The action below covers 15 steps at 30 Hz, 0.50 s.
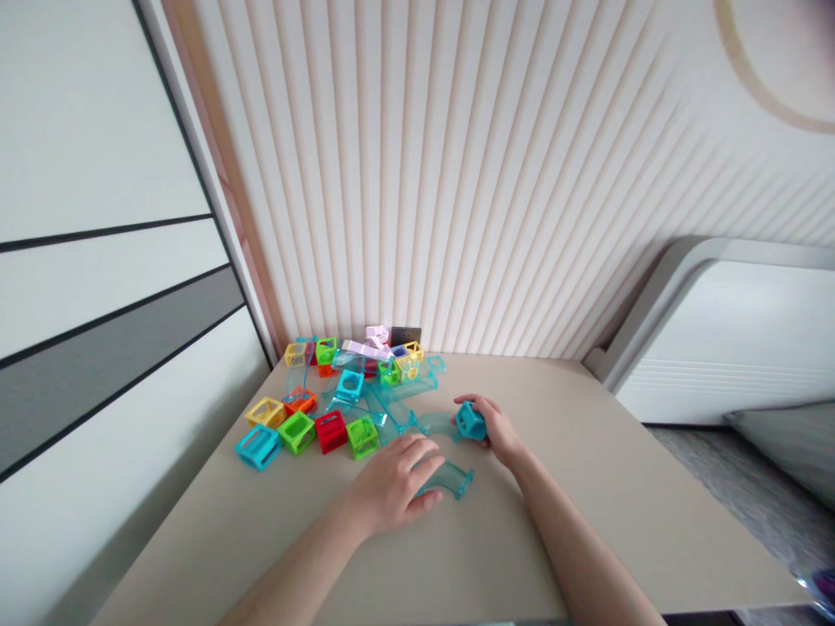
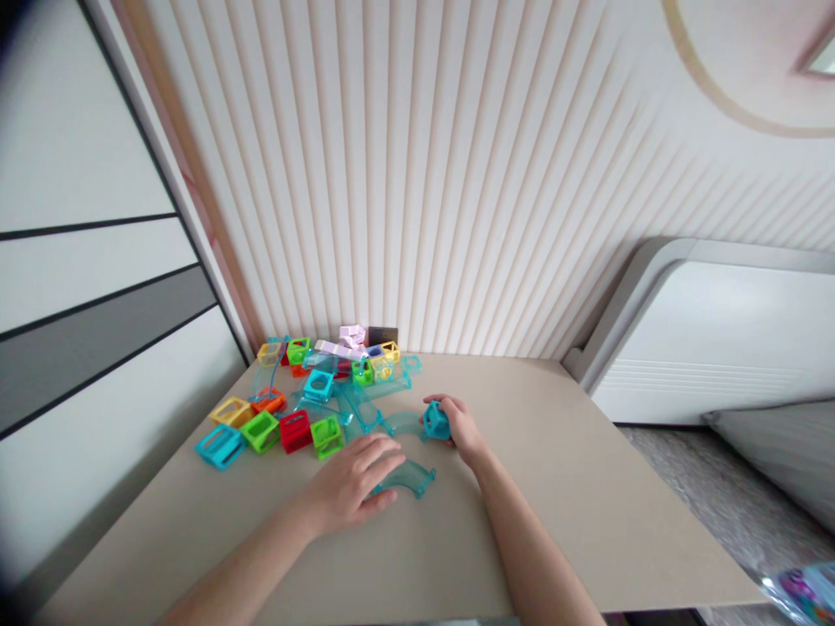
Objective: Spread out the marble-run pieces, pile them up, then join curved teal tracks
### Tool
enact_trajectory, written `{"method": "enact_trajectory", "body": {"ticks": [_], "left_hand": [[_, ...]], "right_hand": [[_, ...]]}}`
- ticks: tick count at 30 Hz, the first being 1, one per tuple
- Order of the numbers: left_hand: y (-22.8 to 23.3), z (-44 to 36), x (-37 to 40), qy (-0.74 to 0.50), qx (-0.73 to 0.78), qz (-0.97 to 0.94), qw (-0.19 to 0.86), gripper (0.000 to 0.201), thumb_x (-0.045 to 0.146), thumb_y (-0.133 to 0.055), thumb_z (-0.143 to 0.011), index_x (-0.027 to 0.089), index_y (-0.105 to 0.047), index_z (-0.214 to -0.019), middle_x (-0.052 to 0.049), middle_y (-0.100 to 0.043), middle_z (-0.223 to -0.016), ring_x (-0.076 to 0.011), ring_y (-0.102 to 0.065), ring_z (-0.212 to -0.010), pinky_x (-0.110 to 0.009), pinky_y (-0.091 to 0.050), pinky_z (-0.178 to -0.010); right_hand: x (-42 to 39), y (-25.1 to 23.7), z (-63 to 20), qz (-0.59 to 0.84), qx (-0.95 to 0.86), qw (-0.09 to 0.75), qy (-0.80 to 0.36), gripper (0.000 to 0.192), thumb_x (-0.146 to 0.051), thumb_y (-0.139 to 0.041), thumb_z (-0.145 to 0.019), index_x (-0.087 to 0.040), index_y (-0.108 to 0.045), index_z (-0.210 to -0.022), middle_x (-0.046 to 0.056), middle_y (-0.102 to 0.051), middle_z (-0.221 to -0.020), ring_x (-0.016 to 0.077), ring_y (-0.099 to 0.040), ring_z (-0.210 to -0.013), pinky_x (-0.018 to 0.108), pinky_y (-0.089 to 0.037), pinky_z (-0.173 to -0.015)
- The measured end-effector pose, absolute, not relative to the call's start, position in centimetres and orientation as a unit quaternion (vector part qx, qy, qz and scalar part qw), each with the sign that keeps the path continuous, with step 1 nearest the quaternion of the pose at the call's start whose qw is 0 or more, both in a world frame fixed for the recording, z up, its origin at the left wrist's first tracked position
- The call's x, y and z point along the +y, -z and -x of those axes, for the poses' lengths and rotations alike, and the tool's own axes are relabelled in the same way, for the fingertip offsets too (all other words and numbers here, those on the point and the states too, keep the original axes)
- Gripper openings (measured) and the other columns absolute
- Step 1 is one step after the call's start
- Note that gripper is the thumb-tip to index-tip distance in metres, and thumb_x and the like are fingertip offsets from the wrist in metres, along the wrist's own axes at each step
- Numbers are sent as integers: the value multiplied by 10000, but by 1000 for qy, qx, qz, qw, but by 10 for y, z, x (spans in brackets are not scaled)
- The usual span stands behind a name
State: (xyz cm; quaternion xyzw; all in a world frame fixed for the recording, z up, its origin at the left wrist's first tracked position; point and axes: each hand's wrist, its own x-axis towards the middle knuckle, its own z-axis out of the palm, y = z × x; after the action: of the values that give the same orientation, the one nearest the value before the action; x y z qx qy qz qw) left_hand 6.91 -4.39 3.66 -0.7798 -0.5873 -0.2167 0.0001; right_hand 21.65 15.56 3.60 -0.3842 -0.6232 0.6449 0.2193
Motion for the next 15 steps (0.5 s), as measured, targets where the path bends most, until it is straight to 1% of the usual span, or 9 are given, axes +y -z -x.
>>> {"method": "enact_trajectory", "body": {"ticks": [1,3,5,8,10,11,13,15], "left_hand": [[-35,-72,-42,212,-590,779,14,467,426,-509,-965,187,-509,-1367,-122,-553,-1383,-292,-495,-1303,-473,-408,-1128],[-29,-77,-37,192,-611,768,29,580,442,-524,-953,154,-427,-1446,-167,-450,-1499,-327,-426,-1380,-491,-392,-1143],[-22,-81,-33,174,-637,750,33,647,464,-541,-936,126,-399,-1469,-199,-396,-1538,-357,-380,-1417,-500,-396,-1140],[-14,-83,-31,169,-654,737,33,599,453,-504,-953,110,-444,-1441,-196,-430,-1522,-337,-360,-1437,-477,-366,-1169],[-12,-83,-31,172,-655,735,33,547,427,-480,-966,110,-482,-1413,-185,-456,-1507,-316,-375,-1431,-457,-361,-1177],[-12,-83,-31,174,-656,734,33,528,416,-483,-964,113,-501,-1396,-182,-460,-1505,-313,-382,-1427,-452,-369,-1173],[-14,-82,-32,181,-654,734,32,490,397,-508,-951,126,-538,-1358,-176,-460,-1507,-312,-388,-1423,-452,-388,-1161],[-16,-82,-33,190,-646,739,28,446,366,-545,-930,143,-569,-1316,-165,-473,-1498,-311,-407,-1410,-467,-407,-1147]], "right_hand": [[154,-37,-217,377,-632,211,-644,412,-420,-483,-786,-172,-673,-1054,54,-741,-728,131,-532,-453,188,-234,-341],[151,-39,-218,368,-641,198,-644,393,-422,-489,-788,-177,-677,-1031,53,-745,-732,137,-563,-481,183,-237,-348],[150,-40,-219,366,-636,188,-653,391,-425,-496,-788,-183,-679,-1035,53,-748,-737,145,-589,-512,179,-235,-358],[156,-36,-219,369,-599,197,-683,419,-438,-488,-789,-175,-672,-1059,70,-748,-757,147,-580,-517,186,-228,-367],[165,-30,-219,377,-573,243,-686,473,-456,-451,-804,-164,-652,-1117,91,-752,-825,149,-572,-526,199,-256,-376],[170,-26,-218,385,-580,279,-662,507,-467,-422,-820,-158,-634,-1161,101,-751,-873,156,-583,-549,209,-286,-387],[180,-17,-215,392,-635,351,-565,557,-494,-407,-842,-150,-603,-1235,110,-741,-956,174,-614,-628,237,-383,-448],[188,-9,-210,383,-700,388,-461,564,-514,-485,-832,-154,-605,-1250,100,-727,-997,182,-623,-689,277,-475,-569]]}}
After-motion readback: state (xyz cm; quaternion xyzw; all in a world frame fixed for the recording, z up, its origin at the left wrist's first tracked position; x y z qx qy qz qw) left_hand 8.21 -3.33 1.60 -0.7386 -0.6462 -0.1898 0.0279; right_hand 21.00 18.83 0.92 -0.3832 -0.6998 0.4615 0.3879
